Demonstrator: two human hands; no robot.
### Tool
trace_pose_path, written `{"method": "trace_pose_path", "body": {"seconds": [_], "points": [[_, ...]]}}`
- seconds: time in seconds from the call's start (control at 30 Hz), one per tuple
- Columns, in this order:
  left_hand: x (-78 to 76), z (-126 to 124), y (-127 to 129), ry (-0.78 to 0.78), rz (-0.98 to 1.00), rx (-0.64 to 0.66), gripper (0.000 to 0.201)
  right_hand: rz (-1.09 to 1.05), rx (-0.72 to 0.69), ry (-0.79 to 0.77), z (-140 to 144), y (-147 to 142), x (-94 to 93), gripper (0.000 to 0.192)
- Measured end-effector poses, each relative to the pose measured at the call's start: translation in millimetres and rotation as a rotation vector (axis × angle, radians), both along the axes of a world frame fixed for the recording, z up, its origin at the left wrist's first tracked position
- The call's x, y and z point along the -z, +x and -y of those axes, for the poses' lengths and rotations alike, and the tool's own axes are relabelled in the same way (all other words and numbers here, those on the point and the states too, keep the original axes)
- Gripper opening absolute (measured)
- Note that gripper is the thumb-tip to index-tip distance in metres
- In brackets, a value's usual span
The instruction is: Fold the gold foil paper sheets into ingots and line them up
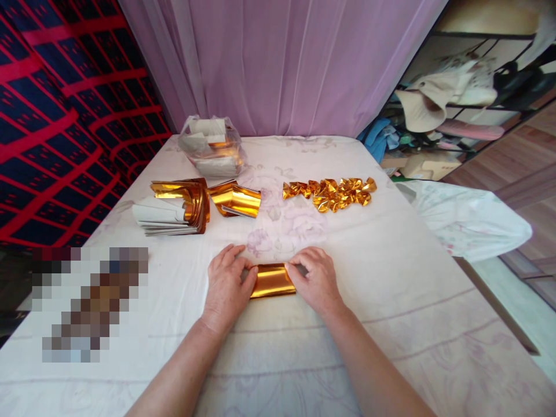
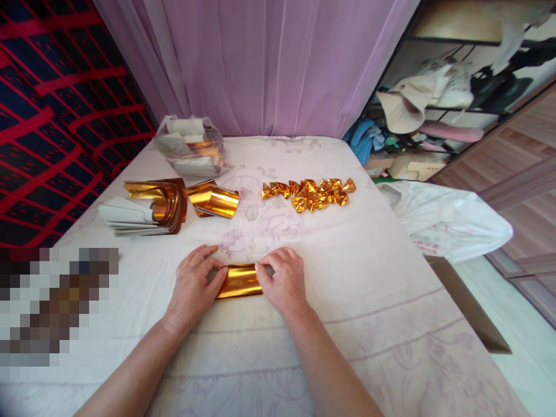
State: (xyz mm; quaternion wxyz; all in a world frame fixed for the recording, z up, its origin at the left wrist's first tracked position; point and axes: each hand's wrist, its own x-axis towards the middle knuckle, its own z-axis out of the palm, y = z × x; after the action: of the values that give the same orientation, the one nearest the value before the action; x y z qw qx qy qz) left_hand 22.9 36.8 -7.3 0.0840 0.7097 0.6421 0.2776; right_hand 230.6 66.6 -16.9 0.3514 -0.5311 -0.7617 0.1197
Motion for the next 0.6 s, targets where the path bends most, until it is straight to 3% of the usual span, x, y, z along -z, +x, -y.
{"method": "trace_pose_path", "body": {"seconds": [0.3,0.6], "points": [[-1.0,0.8,1.7,-0.013,-0.011,-0.024,0.004,0.023,0.009,0.001,-0.5,-1.3,0.0,0.014],[-5.5,3.1,3.3,-0.056,-0.104,0.075,0.027,0.073,0.075,-0.041,-0.2,-3.4,-0.3,0.009]]}}
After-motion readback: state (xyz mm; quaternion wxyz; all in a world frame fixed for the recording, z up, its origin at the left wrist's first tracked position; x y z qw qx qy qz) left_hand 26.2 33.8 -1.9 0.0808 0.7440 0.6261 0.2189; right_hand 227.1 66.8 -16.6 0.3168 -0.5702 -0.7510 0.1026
